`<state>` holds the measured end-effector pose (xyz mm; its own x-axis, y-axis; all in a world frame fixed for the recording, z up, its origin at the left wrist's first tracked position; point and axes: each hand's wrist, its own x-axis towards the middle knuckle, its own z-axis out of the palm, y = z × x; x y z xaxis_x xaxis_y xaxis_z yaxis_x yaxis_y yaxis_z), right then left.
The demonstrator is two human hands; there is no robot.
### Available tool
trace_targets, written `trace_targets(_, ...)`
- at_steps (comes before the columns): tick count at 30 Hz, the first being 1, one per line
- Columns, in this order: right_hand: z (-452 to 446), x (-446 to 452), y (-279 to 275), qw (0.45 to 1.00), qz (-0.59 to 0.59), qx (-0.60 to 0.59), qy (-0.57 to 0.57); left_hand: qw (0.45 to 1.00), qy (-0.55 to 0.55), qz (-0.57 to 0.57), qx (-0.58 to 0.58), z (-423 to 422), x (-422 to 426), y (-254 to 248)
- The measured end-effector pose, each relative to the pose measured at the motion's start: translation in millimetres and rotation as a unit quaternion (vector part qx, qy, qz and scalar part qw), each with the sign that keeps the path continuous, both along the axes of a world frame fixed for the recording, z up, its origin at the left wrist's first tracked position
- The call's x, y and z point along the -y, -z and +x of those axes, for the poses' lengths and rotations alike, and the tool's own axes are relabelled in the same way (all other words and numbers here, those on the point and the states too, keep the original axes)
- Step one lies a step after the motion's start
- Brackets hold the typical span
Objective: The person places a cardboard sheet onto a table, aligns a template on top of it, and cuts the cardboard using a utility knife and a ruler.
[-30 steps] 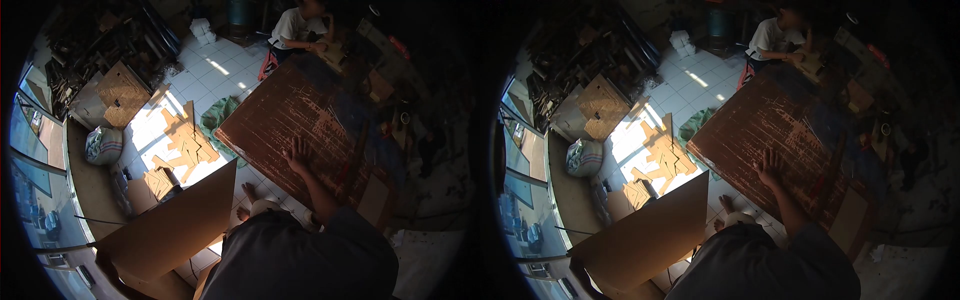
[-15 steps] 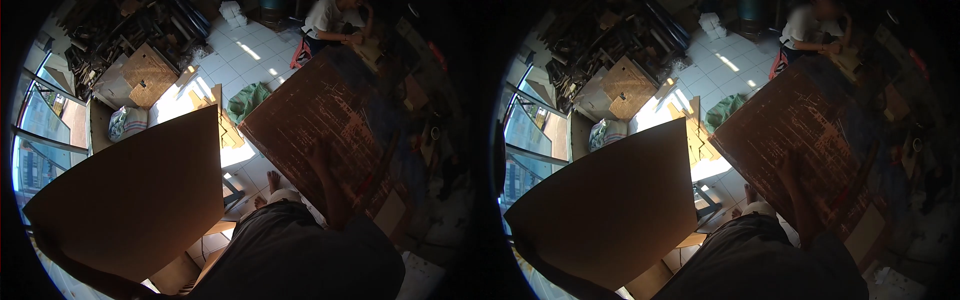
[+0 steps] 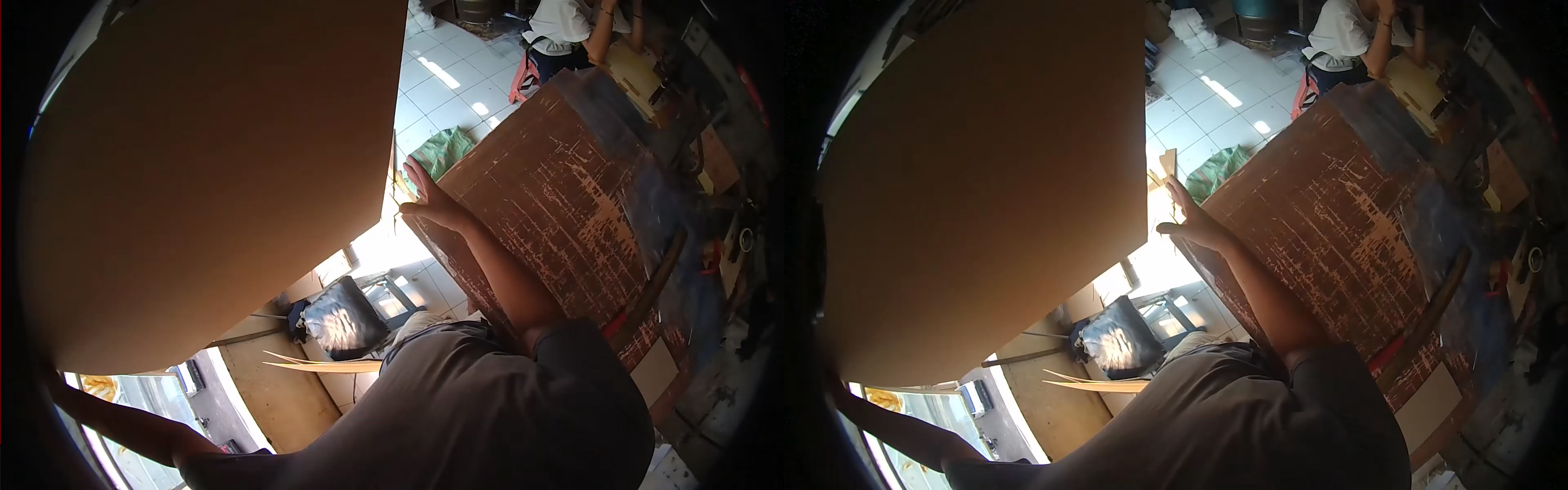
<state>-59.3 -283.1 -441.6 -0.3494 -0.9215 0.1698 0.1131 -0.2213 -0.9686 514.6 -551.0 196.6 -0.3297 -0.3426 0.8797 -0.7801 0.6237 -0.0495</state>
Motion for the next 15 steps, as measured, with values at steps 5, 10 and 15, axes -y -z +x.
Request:
trace_targets(5,-16,49,-20,0.993,-0.047,0.109,-0.006,0.988,0.095,0.100,-0.068,-57,22,12)
trace_targets(10,-42,22,-43,0.992,-0.067,0.061,0.084,0.945,0.210,0.215,-0.127,-123,88,48)
trace_targets(15,-54,-52,-61,0.965,-0.122,0.130,0.190,0.866,0.320,0.345,-0.171,-204,187,99)
